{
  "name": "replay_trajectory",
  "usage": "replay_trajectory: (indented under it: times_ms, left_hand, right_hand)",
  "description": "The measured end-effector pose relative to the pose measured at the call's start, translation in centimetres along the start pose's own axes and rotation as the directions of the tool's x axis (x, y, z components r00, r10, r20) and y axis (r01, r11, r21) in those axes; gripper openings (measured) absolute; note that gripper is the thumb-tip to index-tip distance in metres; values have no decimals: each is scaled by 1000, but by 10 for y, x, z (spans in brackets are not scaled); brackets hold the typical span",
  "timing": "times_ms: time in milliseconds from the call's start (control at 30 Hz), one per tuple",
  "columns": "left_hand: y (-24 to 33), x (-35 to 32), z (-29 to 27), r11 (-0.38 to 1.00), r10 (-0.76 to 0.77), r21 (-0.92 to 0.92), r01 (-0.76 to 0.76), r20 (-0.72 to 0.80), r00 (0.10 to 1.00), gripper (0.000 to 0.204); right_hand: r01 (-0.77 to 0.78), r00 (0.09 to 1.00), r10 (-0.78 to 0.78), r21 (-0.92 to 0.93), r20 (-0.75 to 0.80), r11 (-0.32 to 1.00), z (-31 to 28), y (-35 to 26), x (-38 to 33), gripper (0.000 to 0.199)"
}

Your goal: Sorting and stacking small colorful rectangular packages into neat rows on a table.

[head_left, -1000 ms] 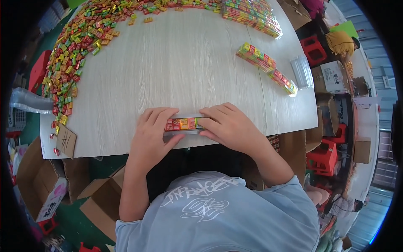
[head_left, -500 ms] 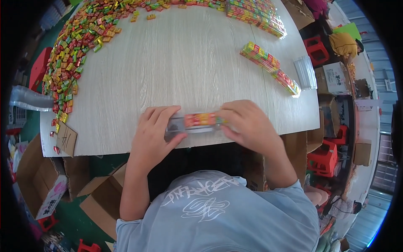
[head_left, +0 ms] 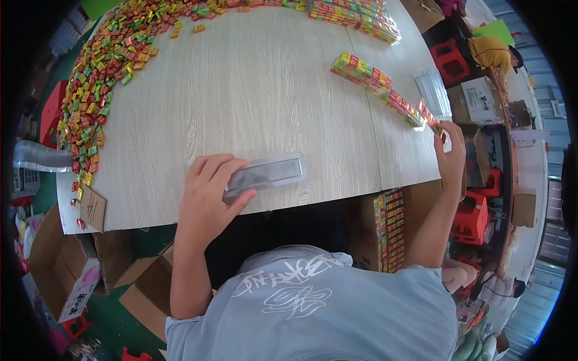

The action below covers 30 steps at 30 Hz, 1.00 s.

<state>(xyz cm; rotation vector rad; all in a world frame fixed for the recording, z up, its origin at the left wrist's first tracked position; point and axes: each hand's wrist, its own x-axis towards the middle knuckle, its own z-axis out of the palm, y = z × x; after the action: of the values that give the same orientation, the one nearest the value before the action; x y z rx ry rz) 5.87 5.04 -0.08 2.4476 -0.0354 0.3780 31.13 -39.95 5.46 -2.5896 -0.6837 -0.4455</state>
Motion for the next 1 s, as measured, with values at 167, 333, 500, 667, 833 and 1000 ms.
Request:
replay_trajectory:
  times_ms: [167,333,500,667,833,1000]
  left_hand:
    - [2,-1,0,1000,-19,-21,19,0,1000,44]
    - [5,0,-3,1000,-25,-4,25,-7,1000,45]
    - [4,-2,-3,1000,-13,-2,13,-20,1000,44]
    - [5,-4,-3,999,-15,-41,14,-19,1000,48]
    - [2,-8,-3,999,-2,-40,1,-13,1000,51]
    - [1,-9,-6,996,-7,-89,2,-57,998,55]
  right_hand:
    - [33,995,-37,36,94,999,21,-1,24,29]
    - [14,985,-41,153,170,988,36,8,22,30]
    - [45,980,-77,172,183,984,38,9,24,33]
    - [-42,975,9,143,224,989,36,15,23,36]
    - [-37,972,18,75,233,997,40,11,23,36]
    - [156,980,-124,-216,155,964,36,-6,33,32]
